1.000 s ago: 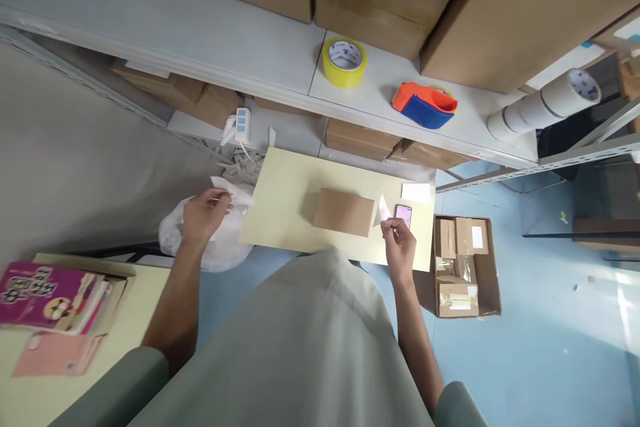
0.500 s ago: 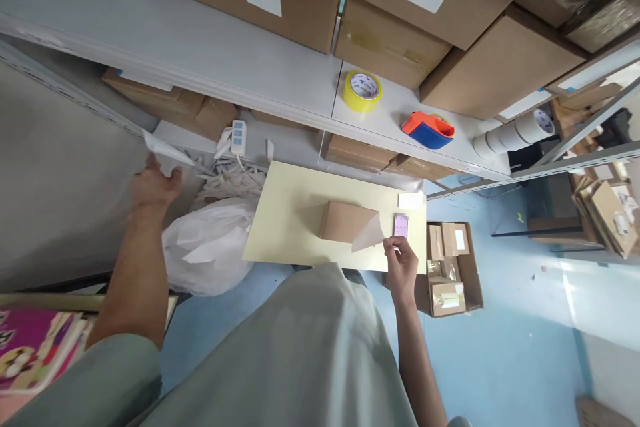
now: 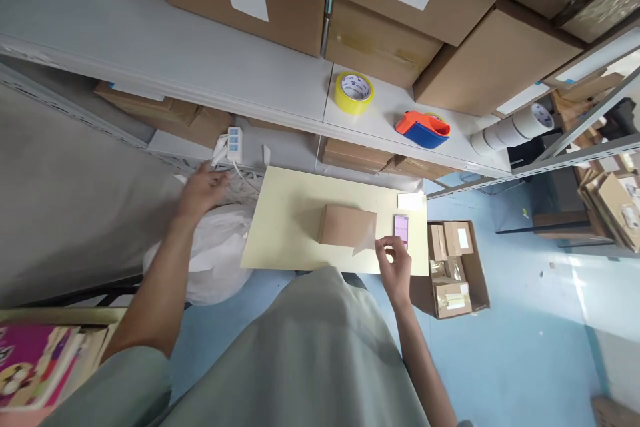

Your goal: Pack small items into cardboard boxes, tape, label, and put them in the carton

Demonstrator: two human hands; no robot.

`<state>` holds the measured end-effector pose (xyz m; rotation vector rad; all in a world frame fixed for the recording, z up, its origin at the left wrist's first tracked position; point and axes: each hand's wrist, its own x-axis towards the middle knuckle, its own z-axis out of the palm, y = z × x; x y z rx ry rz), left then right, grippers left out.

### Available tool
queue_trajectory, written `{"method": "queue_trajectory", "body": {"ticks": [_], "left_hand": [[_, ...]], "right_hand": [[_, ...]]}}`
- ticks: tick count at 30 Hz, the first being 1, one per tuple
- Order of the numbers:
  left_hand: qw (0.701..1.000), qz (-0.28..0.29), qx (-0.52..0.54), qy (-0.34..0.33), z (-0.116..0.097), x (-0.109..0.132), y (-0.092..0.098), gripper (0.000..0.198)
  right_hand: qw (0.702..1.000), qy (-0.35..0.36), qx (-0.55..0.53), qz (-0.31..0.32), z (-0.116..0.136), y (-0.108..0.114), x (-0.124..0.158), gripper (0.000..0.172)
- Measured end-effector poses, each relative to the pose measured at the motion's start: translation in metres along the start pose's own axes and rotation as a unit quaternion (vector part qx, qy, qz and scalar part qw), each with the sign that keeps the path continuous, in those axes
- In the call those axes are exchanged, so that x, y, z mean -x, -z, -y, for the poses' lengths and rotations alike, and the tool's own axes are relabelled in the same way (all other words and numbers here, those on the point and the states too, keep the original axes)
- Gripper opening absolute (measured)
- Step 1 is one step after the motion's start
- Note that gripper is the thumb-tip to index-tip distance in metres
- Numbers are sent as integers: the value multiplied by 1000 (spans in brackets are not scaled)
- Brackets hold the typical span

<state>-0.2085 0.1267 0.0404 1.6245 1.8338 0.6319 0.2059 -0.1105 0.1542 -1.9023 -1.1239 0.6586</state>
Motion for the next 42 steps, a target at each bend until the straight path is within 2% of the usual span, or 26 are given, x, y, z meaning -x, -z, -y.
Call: {"method": "queue_trajectory", "body": {"ticks": [1,3,6,9,11,16,24,26,30,34,38,42], "left_hand": [[999,23,34,11,-24,17,-15,35],[981,113,157,-2,-75,60,-47,44],[921,244,303,-7,-144,127,-91,54],[889,271,366,53,-184,174,-121,51],[882,246,390,95,-196,191,-136,52],[869,166,441,154,-208,209,-166,54],[853,96,472,204,-214,216,-198,42],[849,84,478,210,-210,213,-202,42],[844,82,480,223,-199,207,-205,42],[841,89,479,236,-191,205,-209,41],[837,94,481,243,-188,206,-212,38],[841,107,472,241,-186,207,-214,36]], "right_hand": [[1000,19,5,8,-2,-3,-2,27],[998,64,11,23,-5,-9,-6,22],[991,126,17,46,-10,-16,-11,14],[983,166,18,71,-19,-20,-15,10],[979,182,14,86,-26,-21,-16,9],[974,193,2,121,-49,-20,-17,8],[964,164,-8,209,-75,-7,-24,13],[972,133,-37,191,-83,1,-30,14],[989,5,-83,125,-104,21,-50,18],[984,-97,-93,121,-125,29,-62,27],[973,-140,-113,148,-136,25,-61,34],[970,-156,-120,143,-137,19,-57,38]]}}
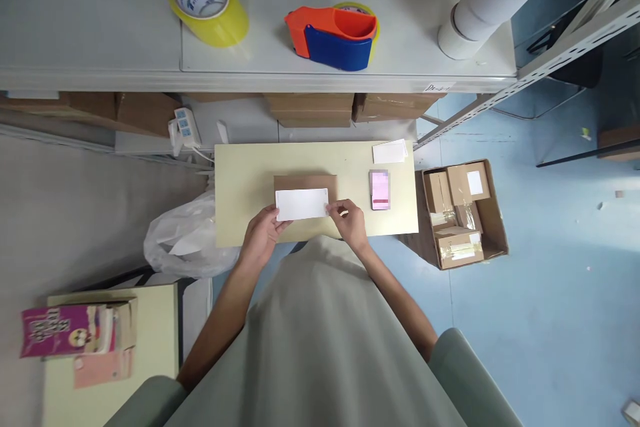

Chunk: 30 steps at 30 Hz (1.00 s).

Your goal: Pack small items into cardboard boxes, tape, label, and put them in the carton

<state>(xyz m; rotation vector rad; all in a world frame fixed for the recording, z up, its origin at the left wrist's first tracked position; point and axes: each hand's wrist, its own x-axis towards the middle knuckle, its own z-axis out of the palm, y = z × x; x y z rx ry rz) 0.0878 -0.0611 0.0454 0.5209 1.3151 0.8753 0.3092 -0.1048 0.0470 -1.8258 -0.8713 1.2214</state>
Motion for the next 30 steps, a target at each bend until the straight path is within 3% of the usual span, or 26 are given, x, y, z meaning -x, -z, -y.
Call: {"method": "queue_trajectory", "body": {"ticks": [11,20,25,30], "left_hand": [[998,25,-60,-6,18,-11,20,48],[991,-22,-127,-17,53,-33,34,60],[976,-57,-207,-41,51,-64,29,45],[932,-83,-337,-101,49,-88,27,28]], "right_hand": [[999,-19,1,27,-22,-9,-4,38],[995,-44,83,22,-56,-20,-10,38],[987,-45,152,16,-48,-29,-35,25],[971,-65,231,13,-37,-42,-53,21]]}}
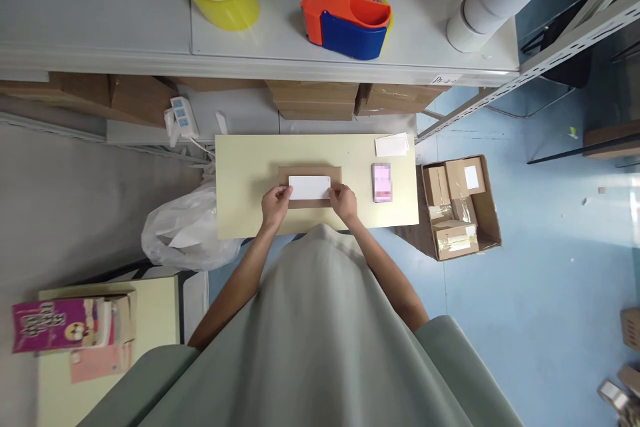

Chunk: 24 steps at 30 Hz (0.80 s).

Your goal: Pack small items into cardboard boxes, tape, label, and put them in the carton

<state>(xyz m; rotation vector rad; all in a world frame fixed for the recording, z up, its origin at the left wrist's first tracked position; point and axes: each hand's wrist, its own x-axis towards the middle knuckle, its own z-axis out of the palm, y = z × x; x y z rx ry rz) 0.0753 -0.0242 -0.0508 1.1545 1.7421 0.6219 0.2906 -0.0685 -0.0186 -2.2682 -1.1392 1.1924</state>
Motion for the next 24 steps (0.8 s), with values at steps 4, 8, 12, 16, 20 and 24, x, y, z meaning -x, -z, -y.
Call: {"method": "queue_trajectory", "body": {"ticks": [4,8,12,16,20,24], "left_hand": [[998,-18,-59,-21,3,-1,-4,26],[996,-27,-84,-34,4,0,-7,26],[993,-25,-110,-36,4,-2,-9,25],[990,-29,-134,-33,4,-4,-11,25],[987,-39,-147,-45,6,-4,-13,25],[986,-45,-153,-51,6,-4,-13,25]], "right_hand": [[998,-15,54,0,6,-4,-1,23],[995,-26,95,-3,10,-5,1,22],[992,-30,119,-1,15,-5,2,24],[990,-32,135,-6,19,-6,2,27],[989,-32,144,-5,21,-5,1,26],[990,-35,140,8,17,0,-1,23]]}}
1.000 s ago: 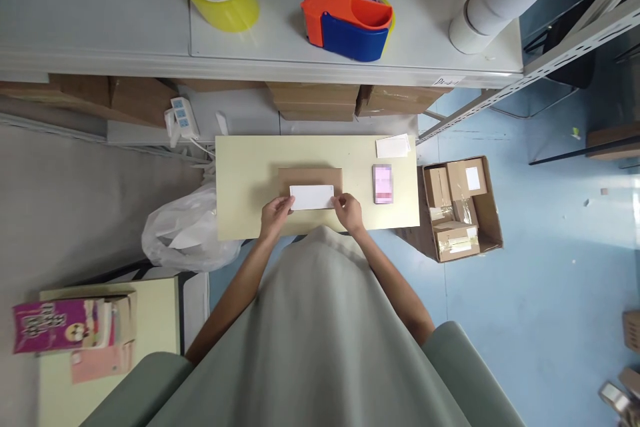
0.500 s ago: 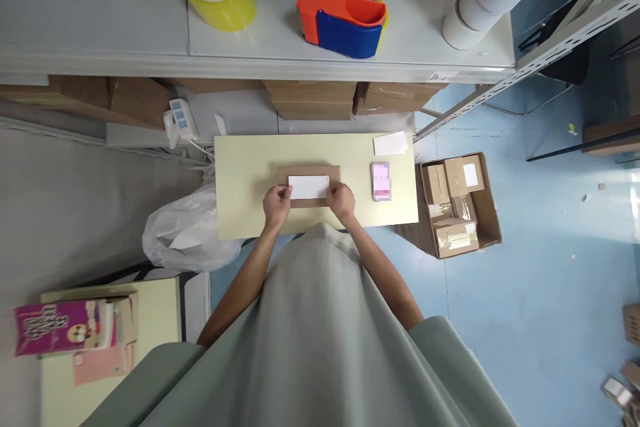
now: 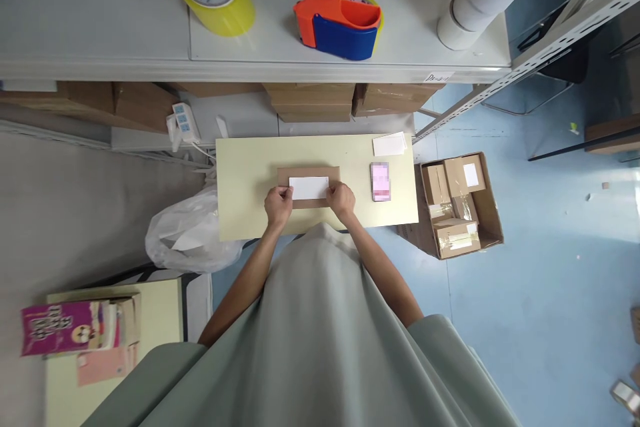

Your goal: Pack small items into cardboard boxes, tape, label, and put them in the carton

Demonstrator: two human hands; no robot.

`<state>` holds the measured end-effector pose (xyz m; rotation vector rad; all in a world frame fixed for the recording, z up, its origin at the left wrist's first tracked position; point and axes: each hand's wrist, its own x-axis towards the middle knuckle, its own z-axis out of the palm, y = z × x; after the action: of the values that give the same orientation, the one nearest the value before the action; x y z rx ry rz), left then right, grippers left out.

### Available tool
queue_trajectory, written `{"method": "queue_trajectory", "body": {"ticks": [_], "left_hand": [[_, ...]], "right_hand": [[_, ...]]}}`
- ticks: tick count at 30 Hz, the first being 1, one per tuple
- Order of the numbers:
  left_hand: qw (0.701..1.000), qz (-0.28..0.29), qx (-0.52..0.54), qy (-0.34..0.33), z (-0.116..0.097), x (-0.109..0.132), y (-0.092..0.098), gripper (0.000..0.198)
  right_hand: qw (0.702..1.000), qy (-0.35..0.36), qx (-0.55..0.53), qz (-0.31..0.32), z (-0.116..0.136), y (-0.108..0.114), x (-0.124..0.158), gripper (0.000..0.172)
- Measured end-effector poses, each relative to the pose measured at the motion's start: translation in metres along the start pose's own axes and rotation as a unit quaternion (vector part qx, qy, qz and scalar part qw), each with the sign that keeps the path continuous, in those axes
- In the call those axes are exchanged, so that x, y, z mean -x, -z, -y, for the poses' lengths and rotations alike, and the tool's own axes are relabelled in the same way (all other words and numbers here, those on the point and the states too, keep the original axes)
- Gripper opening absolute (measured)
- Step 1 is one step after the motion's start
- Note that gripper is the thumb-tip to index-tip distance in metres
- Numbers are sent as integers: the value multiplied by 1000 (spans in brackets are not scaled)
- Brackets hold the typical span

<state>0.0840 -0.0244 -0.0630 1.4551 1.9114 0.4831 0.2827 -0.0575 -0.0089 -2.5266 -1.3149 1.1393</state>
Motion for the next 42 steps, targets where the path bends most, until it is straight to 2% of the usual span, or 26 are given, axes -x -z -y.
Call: {"method": "queue_trajectory", "body": {"ticks": [6,15,18,24,27,32,35,39,42], "left_hand": [[1000,13,3,7,0,0,3,26],[1000,6,4,2,-3,0,3,22],[1000,7,8,4,-2,0,3,22],[999,31,12,3,-1,0,4,22],[999,31,14,2,-1,-1,6,20],[1000,24,7,4,1,-2,8,22],[1000,21,0,6,3,-3,7,23],[1000,20,-12,6,5,-3,5,22],[1000,20,-12,4,6,-2,3,20]], "right_hand": [[998,18,23,56,-8,6,-5,10],[999,25,33,15,37,20,-47,17],[998,31,47,12,30,14,-39,17],[992,62,85,63,4,0,-10,11],[992,71,83,70,16,-2,-15,9],[993,84,71,40,55,-10,-36,18],[993,92,75,24,65,-20,-32,24],[986,112,94,79,62,-30,-13,20],[981,112,116,109,65,-29,-10,19]]}}
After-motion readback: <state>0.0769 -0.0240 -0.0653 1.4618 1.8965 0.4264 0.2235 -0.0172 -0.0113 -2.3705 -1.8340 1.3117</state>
